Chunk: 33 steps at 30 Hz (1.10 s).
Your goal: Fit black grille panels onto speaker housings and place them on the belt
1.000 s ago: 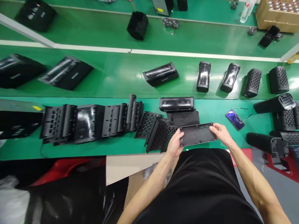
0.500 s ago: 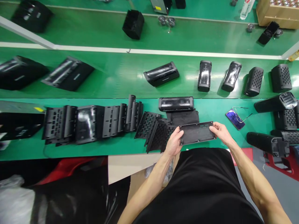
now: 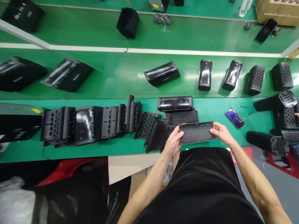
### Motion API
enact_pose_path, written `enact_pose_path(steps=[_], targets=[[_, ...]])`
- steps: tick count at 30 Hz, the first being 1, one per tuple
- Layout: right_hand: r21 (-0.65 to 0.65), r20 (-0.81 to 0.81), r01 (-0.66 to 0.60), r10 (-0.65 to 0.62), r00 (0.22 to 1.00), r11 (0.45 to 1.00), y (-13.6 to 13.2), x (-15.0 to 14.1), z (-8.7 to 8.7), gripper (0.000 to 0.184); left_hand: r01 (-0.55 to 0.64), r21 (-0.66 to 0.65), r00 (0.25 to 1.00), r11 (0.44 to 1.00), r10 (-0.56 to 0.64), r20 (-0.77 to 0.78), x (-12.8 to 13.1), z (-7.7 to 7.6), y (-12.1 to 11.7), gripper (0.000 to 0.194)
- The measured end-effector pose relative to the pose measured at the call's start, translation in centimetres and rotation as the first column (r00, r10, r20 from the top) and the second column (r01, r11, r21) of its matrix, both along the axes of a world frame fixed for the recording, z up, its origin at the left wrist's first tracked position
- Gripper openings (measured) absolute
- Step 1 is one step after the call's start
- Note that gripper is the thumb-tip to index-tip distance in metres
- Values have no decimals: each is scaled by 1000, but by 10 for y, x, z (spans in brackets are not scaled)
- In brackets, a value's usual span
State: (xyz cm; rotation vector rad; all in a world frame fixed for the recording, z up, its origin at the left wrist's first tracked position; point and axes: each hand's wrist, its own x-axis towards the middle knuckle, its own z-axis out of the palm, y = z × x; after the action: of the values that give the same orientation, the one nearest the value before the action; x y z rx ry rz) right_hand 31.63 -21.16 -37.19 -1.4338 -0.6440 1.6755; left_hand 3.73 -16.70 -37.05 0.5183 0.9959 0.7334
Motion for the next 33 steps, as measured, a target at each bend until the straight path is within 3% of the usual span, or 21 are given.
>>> enact_pose_path(steps=[11,20,23,26,28,30,32,33], targets=[[-12,-75,21,-22,997,1000,0,0,2,48,18,-8,1000,1000,-18,11,-2,-4,4,73],[-94,-191,68,-85,978,993,3,3,-6,46,-42,-66,999,997,41,-14,5,5,10,58],[-88,-228,85,-103,968,993,8,7,-4,46,-67,-90,995,994,73,71,3,8,17,50],[-77,-282,37,-57,958,996,17,11,2,47,95,-212,962,973,-35,271,3,6,34,50],[-64,-305,-60,38,952,996,26,15,7,45,316,-284,892,905,-182,413,9,1,48,64],[-48,-295,-196,174,939,979,41,22,13,41,484,-313,815,817,-290,501,19,-7,58,65],[-34,-212,-310,296,931,950,63,36,15,40,562,-343,776,753,-336,533,27,-16,64,56],[-30,-103,-291,286,953,956,76,47,16,40,582,-359,767,729,-346,541,29,-19,65,52]])
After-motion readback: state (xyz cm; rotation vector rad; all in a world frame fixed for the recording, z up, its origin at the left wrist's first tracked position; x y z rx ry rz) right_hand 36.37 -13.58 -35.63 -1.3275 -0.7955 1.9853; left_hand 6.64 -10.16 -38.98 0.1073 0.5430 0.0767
